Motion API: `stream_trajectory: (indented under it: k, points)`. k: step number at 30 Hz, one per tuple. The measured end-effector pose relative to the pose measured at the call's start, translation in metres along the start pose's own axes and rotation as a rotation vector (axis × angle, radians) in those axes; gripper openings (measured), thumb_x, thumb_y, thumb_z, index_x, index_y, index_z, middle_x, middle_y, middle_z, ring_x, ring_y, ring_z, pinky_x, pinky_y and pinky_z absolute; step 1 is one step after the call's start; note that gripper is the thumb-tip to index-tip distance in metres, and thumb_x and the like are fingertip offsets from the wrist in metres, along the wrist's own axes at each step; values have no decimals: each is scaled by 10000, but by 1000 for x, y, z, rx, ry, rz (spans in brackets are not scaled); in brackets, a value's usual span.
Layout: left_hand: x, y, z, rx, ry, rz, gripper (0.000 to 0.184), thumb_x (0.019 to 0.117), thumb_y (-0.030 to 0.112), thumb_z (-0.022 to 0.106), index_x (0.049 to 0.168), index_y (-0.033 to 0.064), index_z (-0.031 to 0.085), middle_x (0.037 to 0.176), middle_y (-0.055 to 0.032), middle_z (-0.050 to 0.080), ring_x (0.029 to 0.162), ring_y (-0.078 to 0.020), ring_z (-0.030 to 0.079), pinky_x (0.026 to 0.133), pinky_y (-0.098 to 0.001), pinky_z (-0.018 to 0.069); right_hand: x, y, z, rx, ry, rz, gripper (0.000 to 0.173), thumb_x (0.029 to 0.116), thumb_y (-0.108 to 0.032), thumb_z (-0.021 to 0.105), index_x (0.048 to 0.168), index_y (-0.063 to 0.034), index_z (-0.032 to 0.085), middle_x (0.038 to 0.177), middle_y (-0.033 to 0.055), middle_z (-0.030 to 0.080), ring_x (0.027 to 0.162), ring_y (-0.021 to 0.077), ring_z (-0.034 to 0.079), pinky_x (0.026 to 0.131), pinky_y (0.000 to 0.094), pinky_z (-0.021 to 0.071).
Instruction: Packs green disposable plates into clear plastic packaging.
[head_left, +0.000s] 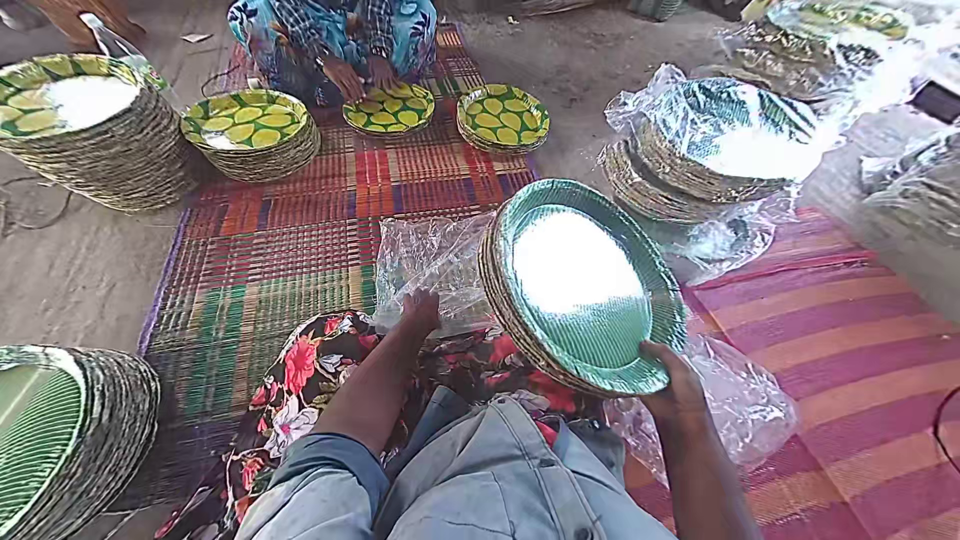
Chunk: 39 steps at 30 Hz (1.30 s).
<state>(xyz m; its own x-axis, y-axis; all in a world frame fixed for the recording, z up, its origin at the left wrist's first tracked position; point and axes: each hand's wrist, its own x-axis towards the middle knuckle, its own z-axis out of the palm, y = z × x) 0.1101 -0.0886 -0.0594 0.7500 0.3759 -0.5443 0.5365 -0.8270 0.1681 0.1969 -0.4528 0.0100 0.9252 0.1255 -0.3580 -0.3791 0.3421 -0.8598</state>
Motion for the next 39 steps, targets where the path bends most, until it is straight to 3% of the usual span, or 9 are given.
stream_trajectory:
  k: [6,10,15,18,21,28,32,36,39]
  points:
    - [3,-8,10,-84,-87,-123,315,1034,94,506,1293,-18,645,1392,-259,590,1323,-450,541,1035,-654,441,1,11,11,-98,68,-9,157,1040,-78,405,1112,-73,545,878,23,687,783,98,701,704,295,610]
    - [10,-18,1,-197,-17,-100,395,1055,288,528,1259,-31,642,1323,-269,629,1273,-445,586,1026,-655,452,7,16,13,-164,187,-12,153,1022,-87,456,1159,-77,524,896,29,655,763,91,683,657,282,595]
    - [19,-9,23,-157,87,146,596,933,413,730,1321,-15,583,1336,-258,597,1236,-442,590,991,-633,480,16,18,6,-25,173,-5,172,1030,-75,419,1171,-69,519,942,57,668,811,113,700,691,303,611]
    - [23,-1,40,-18,24,175,521,996,319,652,1420,38,543,1496,-233,496,1303,-460,544,1007,-659,463,14,18,7,-3,177,-6,172,1033,-88,425,1175,-62,519,937,65,672,800,125,703,675,308,612]
    - [21,1,34,-57,0,109,337,1030,85,506,1341,7,612,1454,-247,526,1305,-474,537,1020,-676,448,14,17,8,-31,173,-12,154,1035,-84,429,1147,-58,531,914,62,674,781,121,704,660,298,612]
    - [19,-19,-6,-374,183,52,367,1097,259,452,1250,-25,627,1174,-305,673,1147,-497,638,962,-687,469,13,11,3,-106,92,-87,145,1047,-87,421,1115,-63,546,875,23,682,782,83,702,691,273,609]
    - [1,-27,-25,-594,229,178,350,1089,252,497,1146,-25,703,934,-205,725,827,-341,692,855,-552,530,6,-9,15,-230,44,-177,193,1042,-79,429,1198,-44,537,923,-5,681,826,38,692,753,238,599]
    - [-11,-31,-31,-795,139,189,334,1095,219,483,1165,-31,693,862,-138,711,671,-162,587,708,-365,498,11,-29,26,-433,56,-133,256,1007,-74,511,1256,-17,529,977,37,669,836,53,685,739,232,587]
    - [-6,-44,-31,-803,202,310,311,1087,185,496,1007,-41,694,668,-35,576,561,-76,487,620,-282,466,12,-33,37,-642,103,-129,439,984,-98,548,1404,3,472,1201,127,604,998,103,627,851,268,530]
